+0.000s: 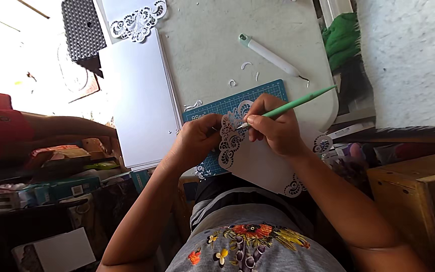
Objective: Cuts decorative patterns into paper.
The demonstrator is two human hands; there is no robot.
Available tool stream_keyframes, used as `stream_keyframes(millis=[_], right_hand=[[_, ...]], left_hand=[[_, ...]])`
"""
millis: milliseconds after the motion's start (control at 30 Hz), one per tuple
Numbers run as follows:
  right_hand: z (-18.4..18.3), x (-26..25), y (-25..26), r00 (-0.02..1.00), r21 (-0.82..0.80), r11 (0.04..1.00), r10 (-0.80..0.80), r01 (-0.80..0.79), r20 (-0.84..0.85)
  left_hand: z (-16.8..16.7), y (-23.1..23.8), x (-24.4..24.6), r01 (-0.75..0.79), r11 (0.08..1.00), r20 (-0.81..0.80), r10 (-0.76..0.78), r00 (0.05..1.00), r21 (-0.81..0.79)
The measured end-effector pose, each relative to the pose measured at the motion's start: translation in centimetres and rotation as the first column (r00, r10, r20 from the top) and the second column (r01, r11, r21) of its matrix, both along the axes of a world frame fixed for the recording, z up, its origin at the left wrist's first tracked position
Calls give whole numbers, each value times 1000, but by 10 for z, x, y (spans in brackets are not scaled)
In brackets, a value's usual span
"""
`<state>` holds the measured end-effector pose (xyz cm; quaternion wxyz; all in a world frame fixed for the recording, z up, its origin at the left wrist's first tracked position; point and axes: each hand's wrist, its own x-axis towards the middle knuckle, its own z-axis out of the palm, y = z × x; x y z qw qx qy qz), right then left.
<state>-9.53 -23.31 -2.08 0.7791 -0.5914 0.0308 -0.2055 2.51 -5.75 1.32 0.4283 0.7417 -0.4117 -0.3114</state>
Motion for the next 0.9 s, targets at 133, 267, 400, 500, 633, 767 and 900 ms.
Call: stream_keyframes(millis=[133, 267, 400, 500, 633, 767, 900], right_hand=[[0, 0, 0, 1000, -1, 1000, 1, -1, 3], [0, 0, 0, 1000, 1, 1000, 3, -3, 3], [0, 0, 0, 1000, -5, 1000, 2, -2, 2], [0, -1, 0, 1000, -12, 1000, 4, -4, 0], [-1, 1, 1, 999, -64, 998, -22, 25, 46], [-3, 4, 4, 995, -243, 968, -46, 68, 94], [-8, 7, 6, 989, -317, 945, -38, 81, 140]], left_hand=[[-1, 0, -1, -5, 1000, 9, 5, 1000, -5], [2, 0, -3, -22, 1000, 23, 21, 1000, 17], [-1, -1, -4, -40, 999, 49, 40, 998, 5], [-1, -1, -5, -44, 999, 61, 43, 997, 2], [4, 0, -6, -51, 997, 57, 48, 997, 49], [7, 3, -8, -82, 993, 25, 80, 996, 85], [3, 4, -6, -117, 990, -64, 122, 990, 76]])
